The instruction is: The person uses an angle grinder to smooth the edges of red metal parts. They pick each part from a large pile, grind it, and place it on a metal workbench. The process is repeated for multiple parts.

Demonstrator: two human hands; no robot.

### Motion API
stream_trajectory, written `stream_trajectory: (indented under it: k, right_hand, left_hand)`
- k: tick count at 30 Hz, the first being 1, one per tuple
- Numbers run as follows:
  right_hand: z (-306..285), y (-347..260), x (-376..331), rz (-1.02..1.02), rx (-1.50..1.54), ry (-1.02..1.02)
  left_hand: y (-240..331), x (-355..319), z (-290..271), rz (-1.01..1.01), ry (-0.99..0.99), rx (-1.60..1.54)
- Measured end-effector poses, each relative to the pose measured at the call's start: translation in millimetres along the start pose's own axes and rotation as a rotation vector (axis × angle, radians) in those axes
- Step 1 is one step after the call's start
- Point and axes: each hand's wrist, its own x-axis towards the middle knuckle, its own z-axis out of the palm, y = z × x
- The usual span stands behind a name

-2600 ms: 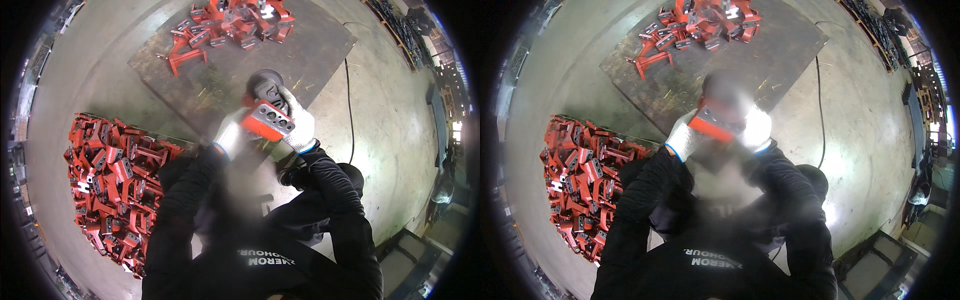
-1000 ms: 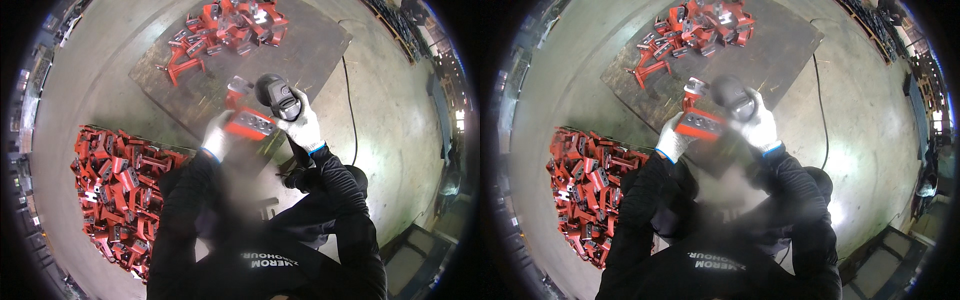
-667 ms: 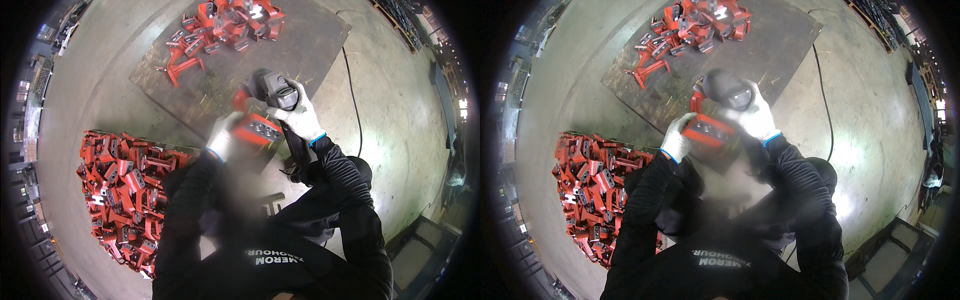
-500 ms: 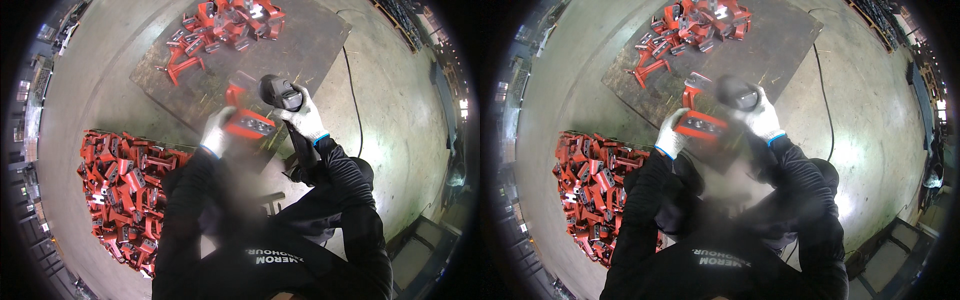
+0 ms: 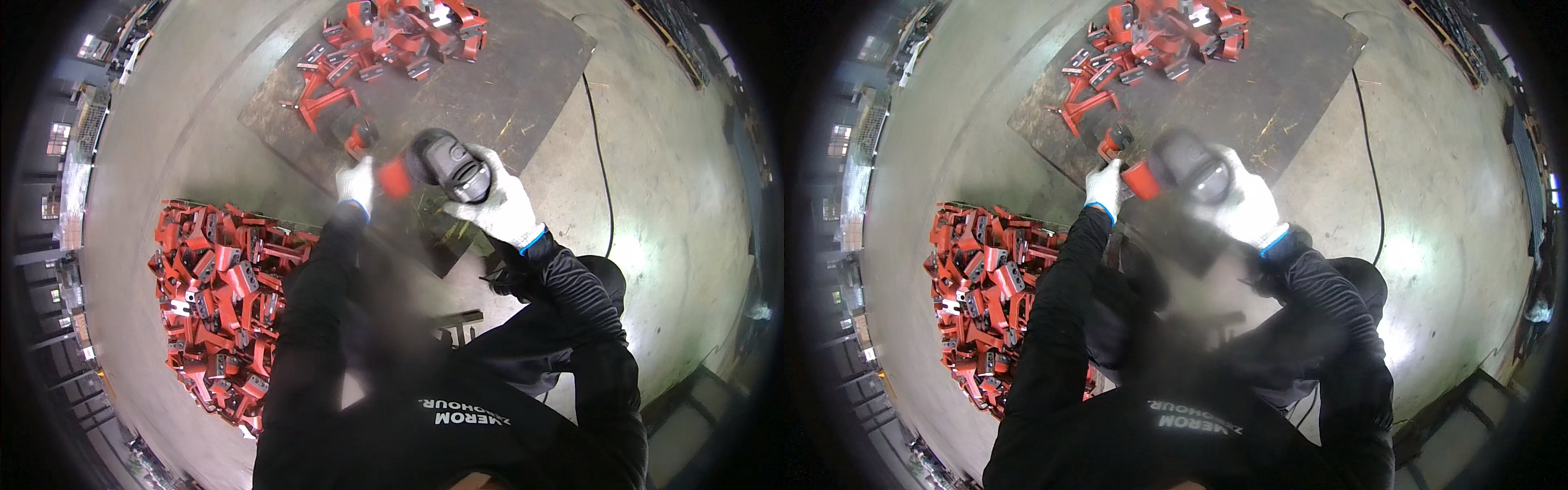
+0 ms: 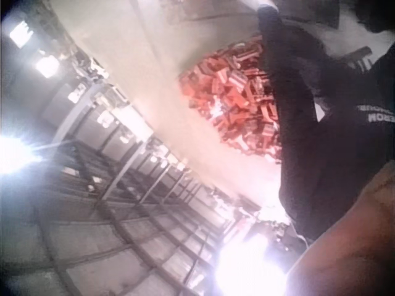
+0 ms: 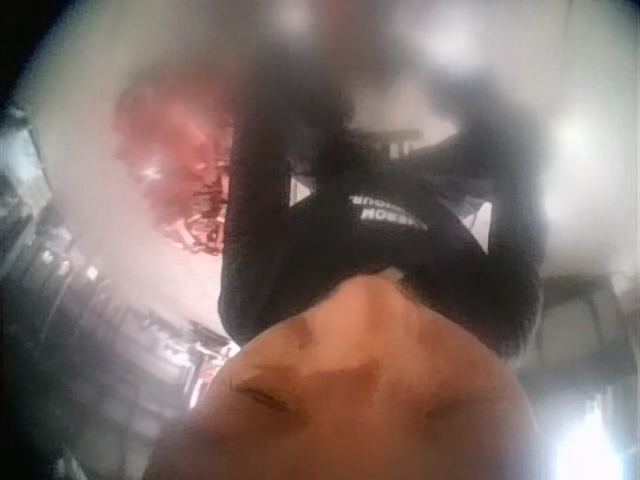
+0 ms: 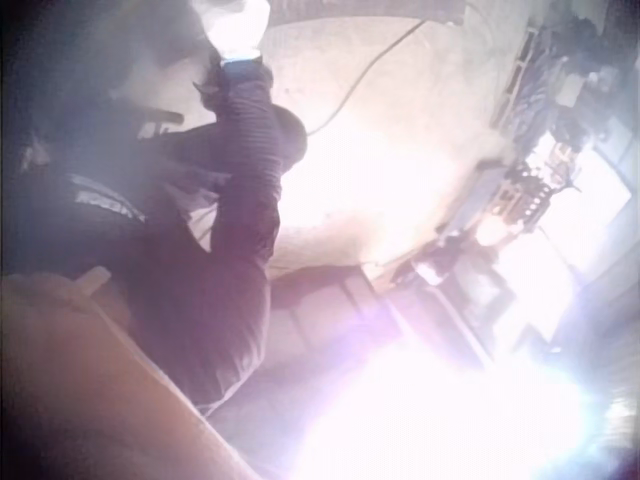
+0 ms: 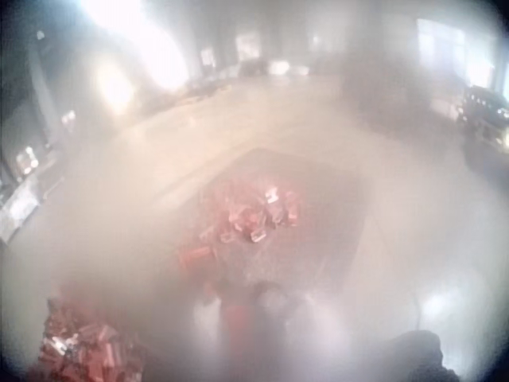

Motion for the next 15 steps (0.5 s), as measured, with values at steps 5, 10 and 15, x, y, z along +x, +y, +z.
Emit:
stream_trajectory:
  k: [5, 10, 15]
  right_hand:
    - [10.4, 3.7, 4.0, -0.033, -0.059, -0.016]
    - [0.4, 6.9, 9.7, 0.083, -0.026, 0.027]
    - [-8.7, 25.8, 16.7, 0.138, 0.135, 0.081]
  left_hand:
    - [-6.5, 0.1, 4.0, 0.068, -0.072, 0.041]
    - [-7.5, 1.1, -1.1, 0.213, -0.052, 0.082]
    - [4.9, -5.6, -7.5, 0.112, -0.123, 0.034]
